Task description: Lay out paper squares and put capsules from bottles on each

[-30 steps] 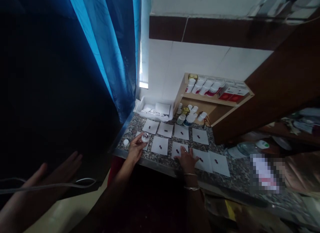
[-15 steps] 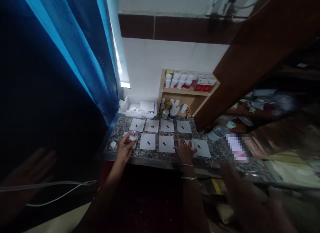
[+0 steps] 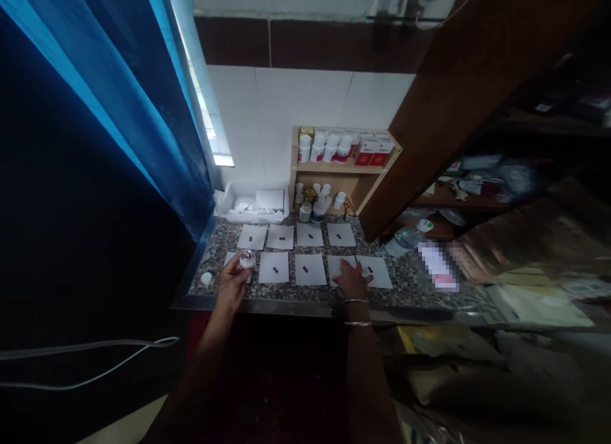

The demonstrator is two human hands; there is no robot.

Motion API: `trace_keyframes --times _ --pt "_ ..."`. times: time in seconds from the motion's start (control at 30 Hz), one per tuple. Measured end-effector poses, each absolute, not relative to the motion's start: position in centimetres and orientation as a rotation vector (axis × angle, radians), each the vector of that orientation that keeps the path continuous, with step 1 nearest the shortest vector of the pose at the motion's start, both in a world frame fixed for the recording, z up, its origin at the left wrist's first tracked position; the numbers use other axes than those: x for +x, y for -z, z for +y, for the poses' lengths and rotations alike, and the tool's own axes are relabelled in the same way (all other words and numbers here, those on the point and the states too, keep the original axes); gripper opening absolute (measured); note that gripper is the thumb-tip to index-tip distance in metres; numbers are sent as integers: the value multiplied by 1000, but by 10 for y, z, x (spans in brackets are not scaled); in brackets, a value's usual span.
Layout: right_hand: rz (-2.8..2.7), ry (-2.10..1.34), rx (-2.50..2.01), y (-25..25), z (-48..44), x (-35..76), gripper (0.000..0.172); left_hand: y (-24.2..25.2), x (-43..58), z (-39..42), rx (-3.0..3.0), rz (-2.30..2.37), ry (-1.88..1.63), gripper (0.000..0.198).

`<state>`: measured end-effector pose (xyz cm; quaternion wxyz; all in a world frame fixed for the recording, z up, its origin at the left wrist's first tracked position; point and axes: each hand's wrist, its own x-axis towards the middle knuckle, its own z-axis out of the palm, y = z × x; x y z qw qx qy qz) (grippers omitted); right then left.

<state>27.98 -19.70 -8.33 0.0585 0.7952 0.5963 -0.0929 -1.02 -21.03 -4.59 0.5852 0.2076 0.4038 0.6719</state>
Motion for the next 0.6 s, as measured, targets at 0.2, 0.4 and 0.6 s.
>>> trace_keyframes --times 0.2,0.4,0.6 --pt "1836 311 2474 86 -191 279 44 47 -10 -211 507 946 -1546 56" --pt "1830 210 2617 85 -201 292 41 45 -6 -210 509 933 -1540 54" --pt "1646 77 2783 101 -211 338 40 45 -4 -211 511 938 -1533 55"
